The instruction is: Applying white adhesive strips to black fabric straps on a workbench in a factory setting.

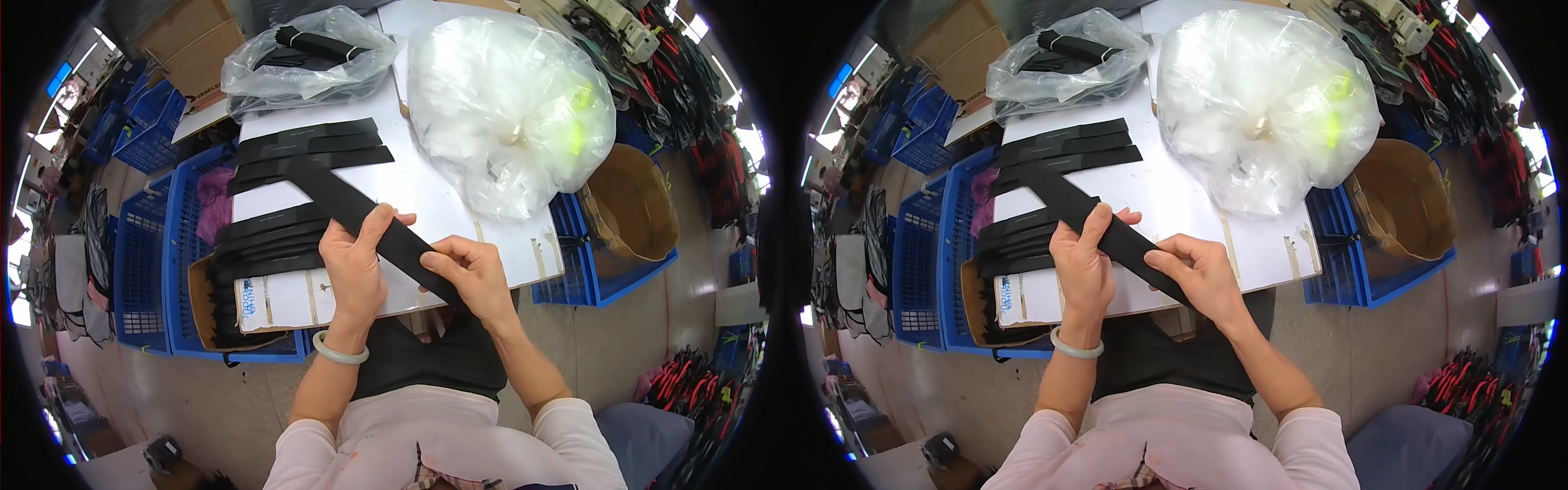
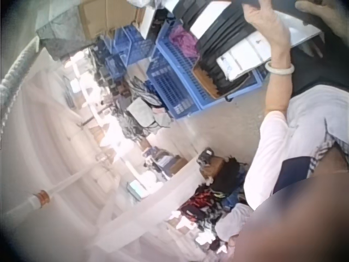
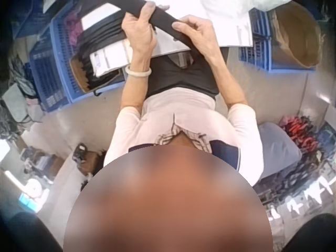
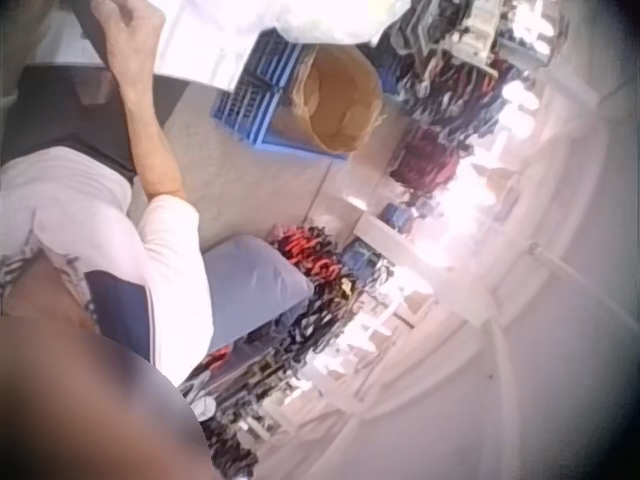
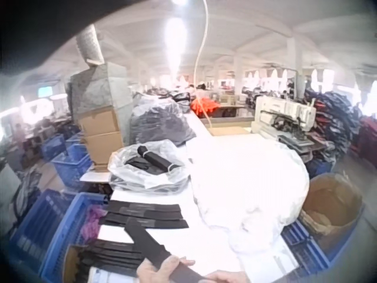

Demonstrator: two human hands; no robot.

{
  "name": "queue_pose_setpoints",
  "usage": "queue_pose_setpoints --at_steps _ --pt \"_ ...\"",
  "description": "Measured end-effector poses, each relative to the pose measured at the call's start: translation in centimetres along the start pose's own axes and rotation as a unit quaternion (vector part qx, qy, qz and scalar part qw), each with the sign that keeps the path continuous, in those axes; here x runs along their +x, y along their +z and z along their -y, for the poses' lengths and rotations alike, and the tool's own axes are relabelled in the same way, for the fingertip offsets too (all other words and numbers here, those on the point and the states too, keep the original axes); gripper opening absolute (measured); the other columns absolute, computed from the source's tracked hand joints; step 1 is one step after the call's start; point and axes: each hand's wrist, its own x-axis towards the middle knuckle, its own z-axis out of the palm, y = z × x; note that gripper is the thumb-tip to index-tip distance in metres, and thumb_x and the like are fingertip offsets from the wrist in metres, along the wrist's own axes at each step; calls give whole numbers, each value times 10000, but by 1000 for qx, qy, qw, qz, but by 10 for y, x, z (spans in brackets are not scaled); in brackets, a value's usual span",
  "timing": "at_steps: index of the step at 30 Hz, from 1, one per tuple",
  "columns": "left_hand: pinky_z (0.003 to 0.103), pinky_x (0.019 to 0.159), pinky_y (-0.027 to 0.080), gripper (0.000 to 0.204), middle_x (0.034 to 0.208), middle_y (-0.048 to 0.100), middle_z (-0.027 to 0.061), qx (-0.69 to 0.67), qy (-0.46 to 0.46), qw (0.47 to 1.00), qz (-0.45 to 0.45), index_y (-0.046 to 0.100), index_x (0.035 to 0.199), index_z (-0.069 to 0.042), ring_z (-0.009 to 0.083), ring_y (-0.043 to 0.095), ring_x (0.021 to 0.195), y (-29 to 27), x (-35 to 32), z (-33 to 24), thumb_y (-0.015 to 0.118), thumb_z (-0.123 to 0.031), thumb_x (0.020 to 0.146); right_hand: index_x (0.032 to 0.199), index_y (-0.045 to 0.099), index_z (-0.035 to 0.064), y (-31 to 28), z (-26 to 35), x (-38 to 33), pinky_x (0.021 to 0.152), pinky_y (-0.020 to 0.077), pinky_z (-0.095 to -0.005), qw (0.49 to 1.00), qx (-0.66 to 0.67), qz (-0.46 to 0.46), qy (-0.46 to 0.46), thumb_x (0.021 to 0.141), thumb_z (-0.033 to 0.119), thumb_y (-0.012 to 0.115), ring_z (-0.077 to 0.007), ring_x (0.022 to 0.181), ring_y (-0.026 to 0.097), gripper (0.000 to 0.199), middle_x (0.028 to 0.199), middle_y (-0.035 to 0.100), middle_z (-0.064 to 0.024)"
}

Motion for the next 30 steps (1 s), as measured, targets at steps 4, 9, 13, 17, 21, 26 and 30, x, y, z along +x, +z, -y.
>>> queue_pose_setpoints --at_steps 4,9,13,17,21,26,30 --pt "373 762 575 295 846 693 189 -130 -131 983 7 548 1034 53 289 702 805 18 1 -14 501 -237 1014 961 673 -47 -6 6 0 577 495 -217 997 71 6 21 917 108 650 -85 657 639 163 748 684 -61" --pt "377 724 565 285 800 679 192 -119 -62 988 71 540 995 46 271 690 738 12 6 -1 515 -238 1010 984 654 -47 -4 7 0 608 527 -237 999 38 21 -4 927 62 614 -101 712 674 130 795 694 -72" --pt "376 719 562 274 746 606 115 -172 -97 980 9 519 994 33 222 630 675 20 12 9 487 -237 1023 1042 622 -36 -3 -13 10 628 532 -270 988 -55 -55 -131 888 21 631 -149 716 685 164 831 710 -122" --pt "430 847 534 282 760 520 71 -215 -91 971 44 481 1063 13 196 547 690 5 17 30 437 -264 1041 1078 598 -27 -2 -19 11 641 533 -296 959 -208 -75 -178 836 41 694 -222 690 689 270 832 701 -156" --pt "485 1004 429 336 944 534 109 -281 -115 951 58 443 1192 -15 221 550 901 18 15 13 422 -314 1041 1063 618 -19 1 -16 11 652 535 -323 886 -322 -148 -298 780 103 766 -278 720 683 342 827 690 -157" --pt "489 1023 434 379 986 584 131 -346 -157 921 84 479 1195 -26 265 588 985 10 17 22 514 -350 1002 1020 683 -27 -7 -24 3 664 524 -267 926 -260 -154 -228 735 111 825 -159 720 678 348 831 712 -118" --pt "468 796 571 363 616 577 100 -128 -151 980 21 519 826 -29 233 615 547 19 1 35 634 -355 939 935 719 -27 3 -28 -9 631 507 -249 965 -187 -135 -121 734 98 821 -94 695 633 258 793 714 -110"
